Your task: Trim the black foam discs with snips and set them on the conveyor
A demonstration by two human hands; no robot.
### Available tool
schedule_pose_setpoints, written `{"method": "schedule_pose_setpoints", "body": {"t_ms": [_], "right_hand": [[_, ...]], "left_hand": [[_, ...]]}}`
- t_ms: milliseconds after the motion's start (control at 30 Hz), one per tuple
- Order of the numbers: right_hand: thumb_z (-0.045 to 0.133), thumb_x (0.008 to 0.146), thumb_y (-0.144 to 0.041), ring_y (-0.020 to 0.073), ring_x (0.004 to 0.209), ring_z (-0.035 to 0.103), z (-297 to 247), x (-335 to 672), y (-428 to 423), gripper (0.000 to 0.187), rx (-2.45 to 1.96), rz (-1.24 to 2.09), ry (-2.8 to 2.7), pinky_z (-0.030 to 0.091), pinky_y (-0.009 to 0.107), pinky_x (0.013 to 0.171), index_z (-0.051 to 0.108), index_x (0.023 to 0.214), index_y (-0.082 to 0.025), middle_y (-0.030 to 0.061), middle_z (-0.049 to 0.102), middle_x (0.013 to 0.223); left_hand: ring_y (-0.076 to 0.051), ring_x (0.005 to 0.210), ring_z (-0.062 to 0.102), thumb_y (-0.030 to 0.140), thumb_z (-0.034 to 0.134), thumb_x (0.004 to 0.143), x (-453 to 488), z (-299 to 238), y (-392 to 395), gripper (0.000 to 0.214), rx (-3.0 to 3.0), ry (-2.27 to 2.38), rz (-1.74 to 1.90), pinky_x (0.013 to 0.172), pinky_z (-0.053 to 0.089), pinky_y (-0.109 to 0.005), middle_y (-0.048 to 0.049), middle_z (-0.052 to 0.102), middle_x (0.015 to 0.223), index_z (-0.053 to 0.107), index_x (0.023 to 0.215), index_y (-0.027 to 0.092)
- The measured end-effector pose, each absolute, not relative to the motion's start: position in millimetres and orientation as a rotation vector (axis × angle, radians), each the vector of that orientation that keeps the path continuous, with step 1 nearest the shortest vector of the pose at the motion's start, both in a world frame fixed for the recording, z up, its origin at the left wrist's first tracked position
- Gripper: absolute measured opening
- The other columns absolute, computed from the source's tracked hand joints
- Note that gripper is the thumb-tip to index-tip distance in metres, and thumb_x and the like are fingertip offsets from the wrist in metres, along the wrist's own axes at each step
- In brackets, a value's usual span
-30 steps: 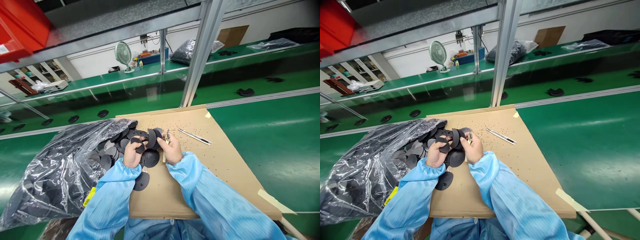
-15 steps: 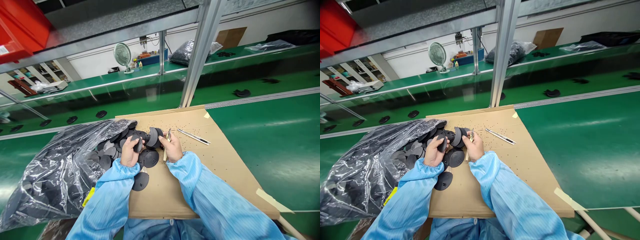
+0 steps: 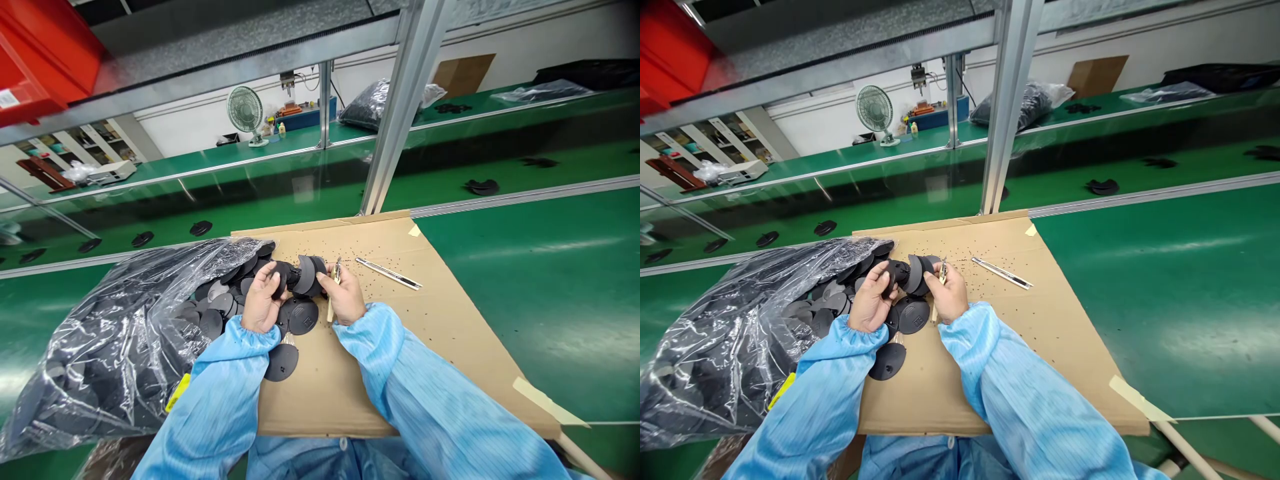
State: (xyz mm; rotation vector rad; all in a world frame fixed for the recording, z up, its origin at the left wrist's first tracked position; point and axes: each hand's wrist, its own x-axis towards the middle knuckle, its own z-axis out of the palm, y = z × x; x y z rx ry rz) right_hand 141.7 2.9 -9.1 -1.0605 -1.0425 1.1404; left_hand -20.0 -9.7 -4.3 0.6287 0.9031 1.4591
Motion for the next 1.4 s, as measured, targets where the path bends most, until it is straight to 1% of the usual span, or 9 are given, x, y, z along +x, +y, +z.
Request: {"method": "schedule_pose_setpoints", "body": {"t_ms": [233,467,667,767,1000,1100,1200,1300,1400], "right_hand": [[0.065,0.067,-0.038,0.0126,0.058,0.043,-8.3,141.8,2.4,0.023,-1.057,1.141,-1.035,0.038,0.027,0.058,0.055,0.075,-0.019,-0.0039,0.048,0.063],[0.065,0.068,-0.038,0.0128,0.058,0.042,-9.7,142.0,2.5,0.022,-1.074,1.132,-1.048,0.037,0.027,0.058,0.055,0.075,-0.019,-0.0038,0.048,0.063],[0.065,0.067,-0.038,0.0125,0.057,0.041,-9.6,142.2,2.5,0.022,-1.068,1.133,-1.051,0.037,0.027,0.056,0.055,0.074,-0.019,-0.0042,0.047,0.062],[0.065,0.068,-0.038,0.0125,0.057,0.041,-10.4,141.9,2.8,0.022,-1.073,1.123,-1.06,0.036,0.026,0.055,0.055,0.074,-0.019,-0.004,0.047,0.061],[0.064,0.067,-0.038,0.0125,0.057,0.041,-9.9,141.8,2.9,0.022,-1.067,1.127,-1.058,0.036,0.026,0.056,0.055,0.074,-0.019,-0.0033,0.048,0.063],[0.064,0.067,-0.038,0.0128,0.057,0.042,-9.3,142.1,2.9,0.021,-1.08,1.126,-1.067,0.036,0.026,0.055,0.056,0.073,-0.019,-0.003,0.049,0.063],[0.064,0.067,-0.038,0.0129,0.057,0.042,-9.6,142.3,3.2,0.021,-1.093,1.124,-1.073,0.036,0.026,0.055,0.056,0.073,-0.02,-0.0032,0.049,0.062],[0.064,0.067,-0.038,0.013,0.057,0.044,-10.0,142.3,3.6,0.021,-1.09,1.135,-1.073,0.037,0.026,0.055,0.056,0.073,-0.019,-0.0032,0.05,0.062],[0.063,0.066,-0.038,0.0131,0.057,0.045,-9.3,142.9,4.0,0.021,-1.078,1.151,-1.085,0.038,0.027,0.056,0.056,0.073,-0.02,-0.0032,0.051,0.062]], "left_hand": [[-0.013,0.084,0.061,0.013,0.081,0.059,-19.9,-8.8,-9.1,0.052,0.675,0.936,1.475,0.068,0.047,-0.022,-0.0031,0.064,0.101,0.058,0.106,0.019],[-0.009,0.069,0.055,0.017,0.081,0.062,-21.1,-6.8,-8.0,0.035,0.627,0.889,1.511,0.056,0.041,-0.02,-0.0021,0.063,0.089,0.063,0.091,0.017],[-0.004,0.055,0.042,0.015,0.064,0.081,-30.1,5.8,-10.5,0.014,0.365,0.683,1.362,0.05,0.037,-0.017,-0.0001,0.05,0.076,0.061,0.094,0.016],[-0.003,0.053,0.039,0.016,0.063,0.083,-30.2,7.9,-11.9,0.01,0.352,0.687,1.334,0.047,0.034,-0.015,0.0003,0.047,0.075,0.06,0.093,0.016],[-0.005,0.057,0.044,0.007,0.072,0.067,-27.1,-1.0,-10.7,0.041,0.486,0.689,1.411,0.049,0.035,-0.017,0.0016,0.054,0.079,0.06,0.103,0.022],[-0.005,0.056,0.044,0.008,0.074,0.065,-27.2,-3.2,-9.3,0.034,0.51,0.742,1.424,0.048,0.034,-0.017,0.0011,0.057,0.08,0.06,0.094,0.02],[-0.012,0.071,0.057,0.017,0.077,0.067,-26.6,-4.5,-8.9,0.027,0.545,0.784,1.429,0.056,0.043,-0.022,-0.003,0.064,0.09,0.058,0.087,0.018],[-0.019,0.086,0.062,0.026,0.079,0.068,-25.0,-5.3,-9.5,0.032,0.593,0.805,1.431,0.069,0.051,-0.033,-0.0051,0.066,0.097,0.058,0.091,0.019],[-0.018,0.085,0.063,0.028,0.081,0.066,-23.5,-5.0,-10.0,0.041,0.645,0.852,1.433,0.074,0.053,-0.034,-0.004,0.066,0.096,0.06,0.099,0.02]]}}
